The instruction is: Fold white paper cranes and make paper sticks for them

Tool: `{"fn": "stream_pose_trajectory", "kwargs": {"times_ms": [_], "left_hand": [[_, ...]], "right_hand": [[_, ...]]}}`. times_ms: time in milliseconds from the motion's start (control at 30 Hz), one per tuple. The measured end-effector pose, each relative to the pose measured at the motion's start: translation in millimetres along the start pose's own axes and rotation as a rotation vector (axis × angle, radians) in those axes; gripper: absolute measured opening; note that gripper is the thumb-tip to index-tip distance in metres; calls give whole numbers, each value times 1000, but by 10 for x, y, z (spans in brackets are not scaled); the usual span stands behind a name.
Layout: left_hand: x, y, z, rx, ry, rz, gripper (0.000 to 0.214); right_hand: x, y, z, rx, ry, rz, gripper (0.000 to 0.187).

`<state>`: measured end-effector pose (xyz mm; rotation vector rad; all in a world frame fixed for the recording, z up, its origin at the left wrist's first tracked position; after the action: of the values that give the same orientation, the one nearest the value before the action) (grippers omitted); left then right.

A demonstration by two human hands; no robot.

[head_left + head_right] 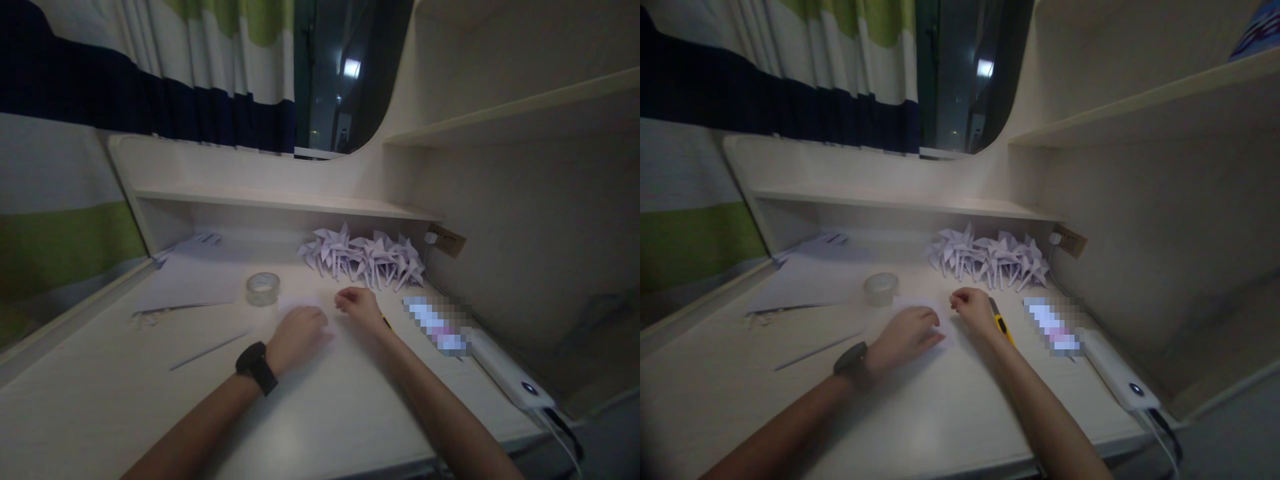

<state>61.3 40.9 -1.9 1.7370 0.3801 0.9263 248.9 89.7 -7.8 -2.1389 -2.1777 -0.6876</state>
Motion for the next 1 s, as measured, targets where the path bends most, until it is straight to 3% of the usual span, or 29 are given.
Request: {"fn": "stream_pose_trajectory", "kwargs": {"times_ms": [167, 267, 600, 867, 1000], "left_hand": [[-90, -201, 112, -97, 58, -68, 35], [-153, -264, 138, -126, 109, -66, 36], [-172, -385, 55, -167, 151, -52, 29], [-189, -214, 144, -88, 98, -58, 29], [-184, -159, 171, -131, 143, -72, 22]], "right_hand": [[-114, -21, 100, 403, -366, -9, 17], [-169, 0, -2, 633, -477, -62, 16], [-180, -32, 31, 781, -533, -71, 11], [-247, -98, -50, 674, -592, -138, 9], [-267, -136, -61, 655, -584, -123, 10]]}}
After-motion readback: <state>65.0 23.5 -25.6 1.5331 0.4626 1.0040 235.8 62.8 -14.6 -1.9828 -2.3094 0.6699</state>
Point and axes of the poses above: each hand's wrist, its own x-axis towards the middle knuckle, its own y-axis out of the back of the hand, z = x × y, the point moved 1 cm from there along x, towards the middle knuckle, and after that the axes turned 15 degrees about x, right-handed, at the moved point
